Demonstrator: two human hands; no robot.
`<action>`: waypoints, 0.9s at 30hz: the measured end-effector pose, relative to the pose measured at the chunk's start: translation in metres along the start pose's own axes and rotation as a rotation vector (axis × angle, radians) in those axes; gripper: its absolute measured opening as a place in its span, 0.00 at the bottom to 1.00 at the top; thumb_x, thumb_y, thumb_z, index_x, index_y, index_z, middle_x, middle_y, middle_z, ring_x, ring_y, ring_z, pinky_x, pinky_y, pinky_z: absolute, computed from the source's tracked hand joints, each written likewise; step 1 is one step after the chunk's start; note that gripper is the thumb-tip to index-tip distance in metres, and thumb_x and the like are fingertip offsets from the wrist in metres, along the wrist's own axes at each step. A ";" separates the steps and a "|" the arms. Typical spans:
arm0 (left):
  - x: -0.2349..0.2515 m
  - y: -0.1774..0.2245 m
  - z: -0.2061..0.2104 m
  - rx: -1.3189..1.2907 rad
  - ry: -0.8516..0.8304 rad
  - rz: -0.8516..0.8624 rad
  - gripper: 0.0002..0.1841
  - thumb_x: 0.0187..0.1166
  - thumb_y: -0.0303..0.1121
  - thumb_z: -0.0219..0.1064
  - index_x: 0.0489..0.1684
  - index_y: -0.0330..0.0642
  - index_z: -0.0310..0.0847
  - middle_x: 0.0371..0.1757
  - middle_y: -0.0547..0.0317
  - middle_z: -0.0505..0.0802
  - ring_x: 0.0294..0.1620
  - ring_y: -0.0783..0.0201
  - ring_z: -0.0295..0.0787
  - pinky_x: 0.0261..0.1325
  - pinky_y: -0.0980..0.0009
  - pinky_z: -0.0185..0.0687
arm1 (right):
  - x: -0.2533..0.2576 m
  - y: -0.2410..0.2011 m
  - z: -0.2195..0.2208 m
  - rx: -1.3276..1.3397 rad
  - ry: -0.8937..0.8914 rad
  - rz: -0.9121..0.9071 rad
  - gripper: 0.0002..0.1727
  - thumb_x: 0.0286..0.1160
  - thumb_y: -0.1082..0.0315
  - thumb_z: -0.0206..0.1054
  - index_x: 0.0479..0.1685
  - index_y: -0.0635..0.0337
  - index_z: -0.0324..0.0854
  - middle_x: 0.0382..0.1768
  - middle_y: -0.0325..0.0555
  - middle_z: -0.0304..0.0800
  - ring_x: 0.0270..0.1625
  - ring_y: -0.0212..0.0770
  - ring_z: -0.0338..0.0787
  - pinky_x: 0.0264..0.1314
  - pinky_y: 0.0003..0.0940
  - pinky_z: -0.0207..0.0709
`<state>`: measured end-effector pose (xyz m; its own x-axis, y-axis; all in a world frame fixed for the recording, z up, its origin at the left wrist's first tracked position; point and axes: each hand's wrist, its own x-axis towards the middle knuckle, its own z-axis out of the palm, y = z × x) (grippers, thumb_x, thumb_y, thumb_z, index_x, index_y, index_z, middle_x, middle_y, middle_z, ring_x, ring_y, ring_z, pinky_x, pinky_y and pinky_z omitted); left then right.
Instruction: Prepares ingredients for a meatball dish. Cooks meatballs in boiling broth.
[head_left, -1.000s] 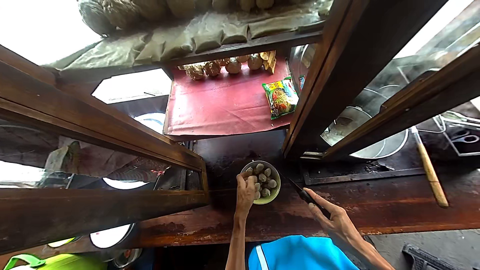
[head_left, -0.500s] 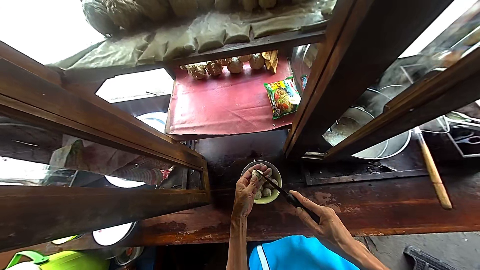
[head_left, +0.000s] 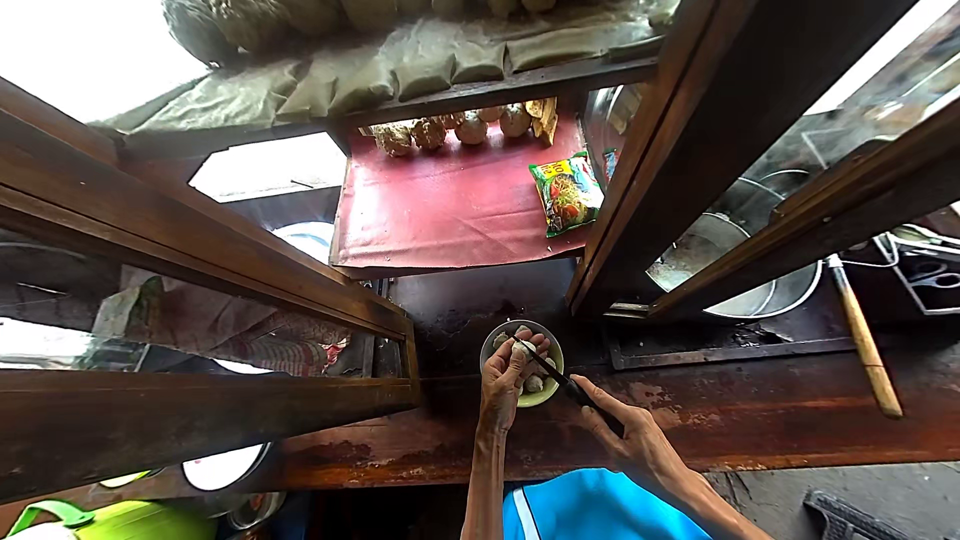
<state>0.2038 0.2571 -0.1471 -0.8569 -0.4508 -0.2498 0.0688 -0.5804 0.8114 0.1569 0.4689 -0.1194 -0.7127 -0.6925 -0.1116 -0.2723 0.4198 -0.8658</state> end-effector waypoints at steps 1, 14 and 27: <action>0.000 0.001 0.001 -0.005 0.019 0.008 0.19 0.89 0.21 0.46 0.74 0.21 0.69 0.63 0.38 0.92 0.64 0.50 0.92 0.71 0.58 0.86 | -0.002 -0.001 -0.002 -0.004 -0.007 0.007 0.26 0.87 0.57 0.57 0.84 0.43 0.76 0.43 0.39 0.96 0.32 0.25 0.87 0.39 0.26 0.83; 0.000 -0.007 0.009 -0.026 0.072 0.049 0.16 0.90 0.22 0.49 0.69 0.23 0.67 0.63 0.36 0.92 0.63 0.49 0.93 0.69 0.59 0.87 | 0.000 -0.004 -0.005 -0.004 0.002 0.042 0.26 0.86 0.57 0.57 0.83 0.43 0.76 0.47 0.38 0.96 0.34 0.24 0.88 0.40 0.25 0.83; 0.005 0.007 -0.002 -0.068 0.230 0.067 0.16 0.91 0.23 0.46 0.65 0.24 0.75 0.54 0.44 0.94 0.51 0.57 0.96 0.59 0.65 0.92 | -0.015 -0.014 -0.037 -0.019 0.021 0.002 0.26 0.84 0.57 0.58 0.81 0.42 0.79 0.42 0.36 0.95 0.30 0.22 0.85 0.35 0.23 0.81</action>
<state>0.2008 0.2491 -0.1442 -0.7107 -0.6280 -0.3170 0.1627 -0.5852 0.7944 0.1473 0.4948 -0.0877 -0.7263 -0.6797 -0.1028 -0.2831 0.4319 -0.8563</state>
